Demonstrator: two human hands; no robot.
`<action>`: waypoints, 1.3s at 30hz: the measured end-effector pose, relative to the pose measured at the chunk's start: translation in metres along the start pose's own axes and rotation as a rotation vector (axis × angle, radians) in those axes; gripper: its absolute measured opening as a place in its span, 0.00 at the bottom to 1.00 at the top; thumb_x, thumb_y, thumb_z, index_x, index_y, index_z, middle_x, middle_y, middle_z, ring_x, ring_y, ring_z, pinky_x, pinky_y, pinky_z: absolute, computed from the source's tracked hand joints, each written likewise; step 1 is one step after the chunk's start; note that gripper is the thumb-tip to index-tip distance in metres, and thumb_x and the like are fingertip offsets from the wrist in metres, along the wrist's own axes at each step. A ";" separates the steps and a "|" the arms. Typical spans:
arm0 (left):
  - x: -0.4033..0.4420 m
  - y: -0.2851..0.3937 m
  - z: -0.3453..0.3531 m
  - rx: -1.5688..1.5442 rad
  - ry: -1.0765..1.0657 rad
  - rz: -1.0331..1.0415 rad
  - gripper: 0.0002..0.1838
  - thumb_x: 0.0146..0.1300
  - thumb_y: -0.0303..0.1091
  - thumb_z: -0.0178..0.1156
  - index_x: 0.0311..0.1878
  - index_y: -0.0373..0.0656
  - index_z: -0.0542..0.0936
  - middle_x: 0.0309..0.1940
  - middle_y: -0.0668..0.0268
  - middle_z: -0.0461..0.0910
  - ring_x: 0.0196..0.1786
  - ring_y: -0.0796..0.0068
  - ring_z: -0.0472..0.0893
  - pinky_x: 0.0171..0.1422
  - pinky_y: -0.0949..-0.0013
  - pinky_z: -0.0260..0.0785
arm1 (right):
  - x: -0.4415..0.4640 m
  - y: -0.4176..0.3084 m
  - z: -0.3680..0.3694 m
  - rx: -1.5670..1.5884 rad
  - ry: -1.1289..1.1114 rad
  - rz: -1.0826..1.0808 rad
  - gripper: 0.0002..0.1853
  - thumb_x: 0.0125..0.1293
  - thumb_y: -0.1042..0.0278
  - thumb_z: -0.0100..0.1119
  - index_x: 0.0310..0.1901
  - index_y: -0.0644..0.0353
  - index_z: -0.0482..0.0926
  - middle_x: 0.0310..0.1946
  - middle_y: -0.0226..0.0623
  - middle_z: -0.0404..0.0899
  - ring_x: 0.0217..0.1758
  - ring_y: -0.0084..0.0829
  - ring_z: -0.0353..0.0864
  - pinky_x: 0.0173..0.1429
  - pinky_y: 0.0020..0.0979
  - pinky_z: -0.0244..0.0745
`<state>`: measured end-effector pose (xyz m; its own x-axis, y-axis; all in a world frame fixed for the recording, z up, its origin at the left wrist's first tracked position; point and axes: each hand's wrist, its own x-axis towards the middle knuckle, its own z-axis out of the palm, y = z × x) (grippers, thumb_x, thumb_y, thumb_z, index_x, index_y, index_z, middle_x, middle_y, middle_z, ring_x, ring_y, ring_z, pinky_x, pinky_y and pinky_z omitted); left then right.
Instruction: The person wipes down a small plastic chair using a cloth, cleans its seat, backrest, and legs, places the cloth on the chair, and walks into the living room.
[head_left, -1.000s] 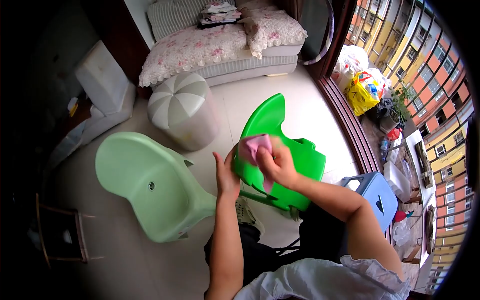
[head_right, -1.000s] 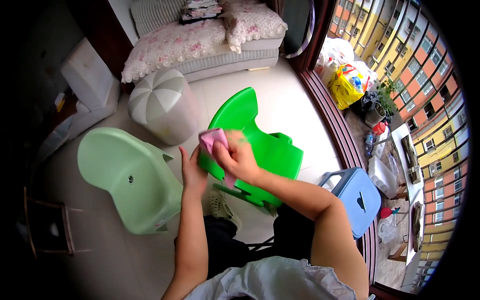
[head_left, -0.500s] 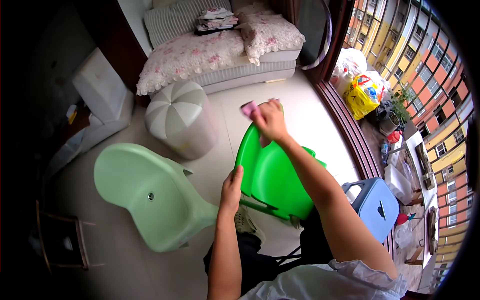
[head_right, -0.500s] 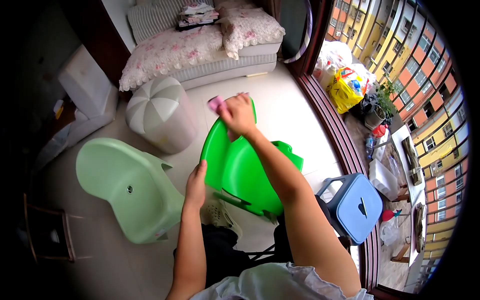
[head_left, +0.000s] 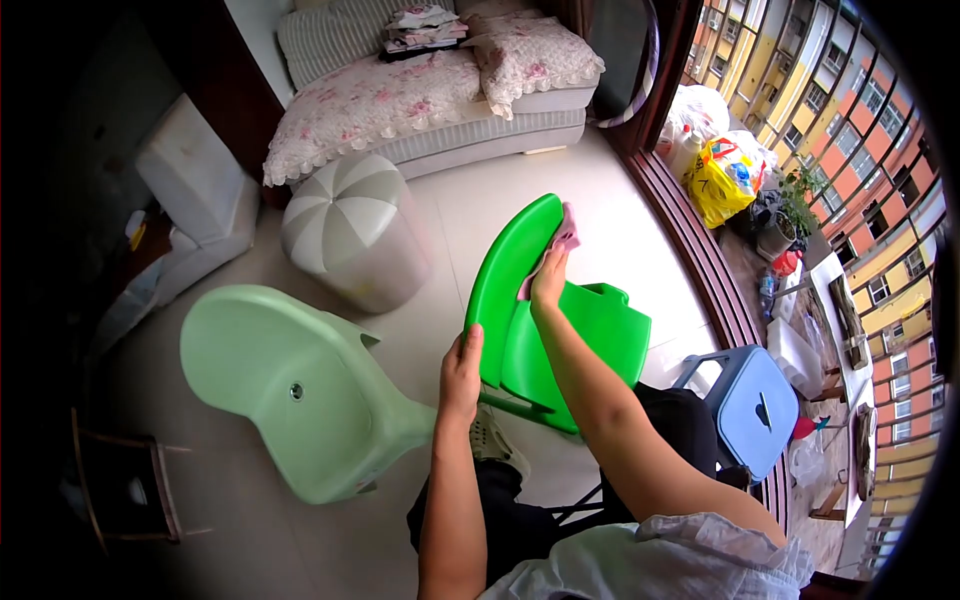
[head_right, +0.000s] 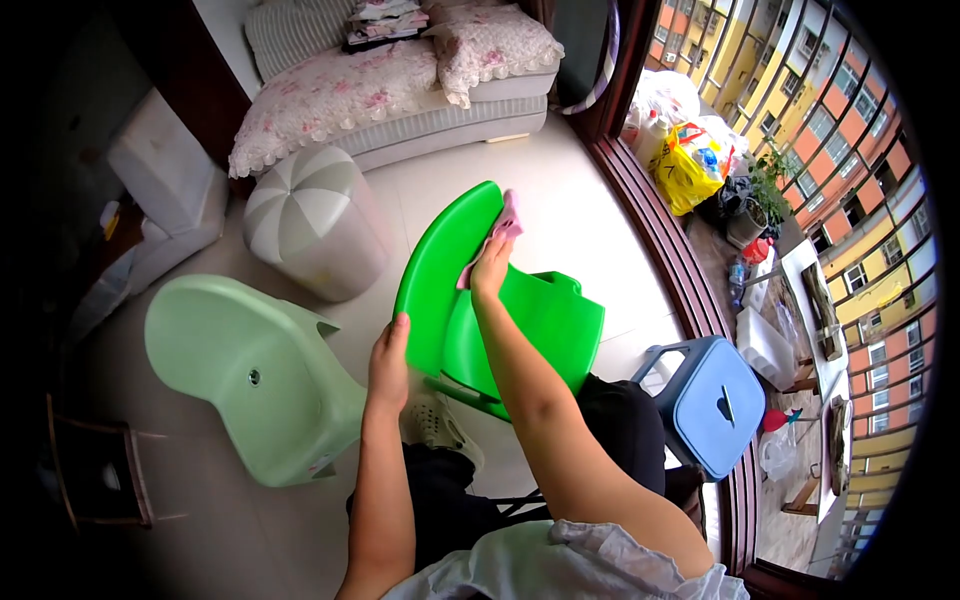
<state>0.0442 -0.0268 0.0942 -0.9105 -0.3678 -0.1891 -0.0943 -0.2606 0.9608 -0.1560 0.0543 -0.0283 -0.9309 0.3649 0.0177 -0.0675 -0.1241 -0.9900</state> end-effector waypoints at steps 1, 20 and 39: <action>0.000 0.001 0.001 -0.002 0.000 0.000 0.25 0.68 0.49 0.47 0.53 0.35 0.73 0.45 0.67 0.74 0.47 0.78 0.69 0.54 0.74 0.60 | -0.007 0.003 0.000 0.001 -0.010 -0.040 0.29 0.70 0.48 0.32 0.61 0.65 0.60 0.55 0.52 0.67 0.57 0.46 0.68 0.61 0.36 0.60; 0.004 -0.005 -0.010 -0.230 -0.155 -0.217 0.39 0.65 0.62 0.40 0.58 0.30 0.66 0.54 0.56 0.71 0.55 0.66 0.73 0.58 0.70 0.65 | -0.215 -0.080 -0.071 -0.041 -0.636 -0.196 0.27 0.69 0.66 0.39 0.66 0.68 0.51 0.69 0.51 0.44 0.74 0.44 0.35 0.73 0.37 0.32; 0.000 0.005 0.002 0.014 0.043 -0.047 0.36 0.68 0.57 0.38 0.60 0.29 0.65 0.59 0.57 0.67 0.61 0.69 0.65 0.65 0.70 0.53 | -0.145 -0.051 -0.037 0.085 -0.457 0.115 0.28 0.73 0.55 0.27 0.67 0.65 0.49 0.61 0.43 0.60 0.62 0.34 0.60 0.65 0.30 0.53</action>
<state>0.0429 -0.0261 0.0999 -0.8870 -0.3931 -0.2423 -0.1425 -0.2660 0.9534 -0.0046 0.0418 0.0149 -0.9953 -0.0964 -0.0129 0.0341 -0.2218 -0.9745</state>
